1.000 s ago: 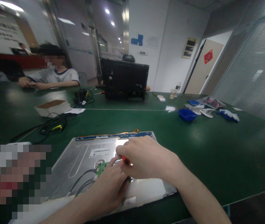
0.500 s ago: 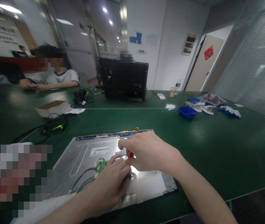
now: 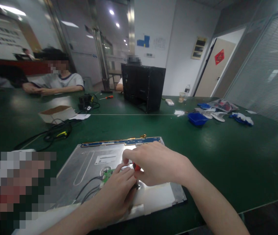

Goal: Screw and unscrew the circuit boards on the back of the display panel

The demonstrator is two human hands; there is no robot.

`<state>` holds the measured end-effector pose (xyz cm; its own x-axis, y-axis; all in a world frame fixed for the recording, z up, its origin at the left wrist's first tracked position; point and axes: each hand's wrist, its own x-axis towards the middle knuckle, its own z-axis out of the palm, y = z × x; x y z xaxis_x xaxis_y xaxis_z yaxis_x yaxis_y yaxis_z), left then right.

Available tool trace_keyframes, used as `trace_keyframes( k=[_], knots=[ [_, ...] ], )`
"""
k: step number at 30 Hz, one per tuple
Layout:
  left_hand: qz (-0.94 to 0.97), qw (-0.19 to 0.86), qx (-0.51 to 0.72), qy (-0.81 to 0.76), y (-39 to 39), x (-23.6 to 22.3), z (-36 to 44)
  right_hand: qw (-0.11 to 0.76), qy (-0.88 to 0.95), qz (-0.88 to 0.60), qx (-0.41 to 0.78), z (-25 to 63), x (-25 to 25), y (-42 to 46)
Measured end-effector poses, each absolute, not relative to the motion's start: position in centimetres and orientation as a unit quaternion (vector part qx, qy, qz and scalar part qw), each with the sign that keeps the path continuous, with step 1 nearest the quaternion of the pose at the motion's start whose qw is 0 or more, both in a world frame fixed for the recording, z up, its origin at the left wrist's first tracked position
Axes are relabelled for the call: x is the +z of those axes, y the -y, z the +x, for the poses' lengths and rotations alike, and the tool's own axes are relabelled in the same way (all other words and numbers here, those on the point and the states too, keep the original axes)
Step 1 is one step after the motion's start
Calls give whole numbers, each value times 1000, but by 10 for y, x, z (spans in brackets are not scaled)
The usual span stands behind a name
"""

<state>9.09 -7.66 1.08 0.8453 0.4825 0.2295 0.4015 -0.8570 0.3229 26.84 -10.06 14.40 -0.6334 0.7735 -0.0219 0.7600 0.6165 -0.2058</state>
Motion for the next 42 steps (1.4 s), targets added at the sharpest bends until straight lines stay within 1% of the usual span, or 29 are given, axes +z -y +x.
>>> trace_keyframes(
  k=[2, 6, 8, 10, 15, 17, 24, 30, 33, 39, 42],
  knots=[
    [950, 139, 157, -233, 77, 11, 91, 36, 901, -421, 99, 268, 144, 102],
    [947, 144, 169, -231, 78, 13, 91, 6, 866, -500, -4, 260, 142, 105],
    [949, 142, 165, -229, 78, 14, 91, -14, 857, -514, -34, 257, 141, 106],
    [949, 142, 158, -233, 78, 14, 92, -17, 870, -493, -23, 257, 142, 105],
    [949, 133, 150, -242, 77, 12, 91, 24, 889, -454, 50, 267, 145, 103],
    [952, 129, 144, -239, 77, 13, 91, 25, 888, -453, 72, 270, 146, 102],
    [950, 126, 156, -239, 78, 14, 91, -9, 875, -484, 16, 268, 144, 99],
    [952, 123, 148, -238, 77, 10, 91, 17, 889, -455, 59, 269, 145, 101],
    [953, 124, 147, -236, 77, 9, 91, 16, 889, -450, 77, 270, 145, 102],
    [951, 137, 161, -228, 78, 13, 91, -5, 868, -495, 15, 268, 144, 100],
    [951, 135, 151, -233, 78, 13, 91, -3, 873, -488, 17, 269, 143, 100]
  ],
)
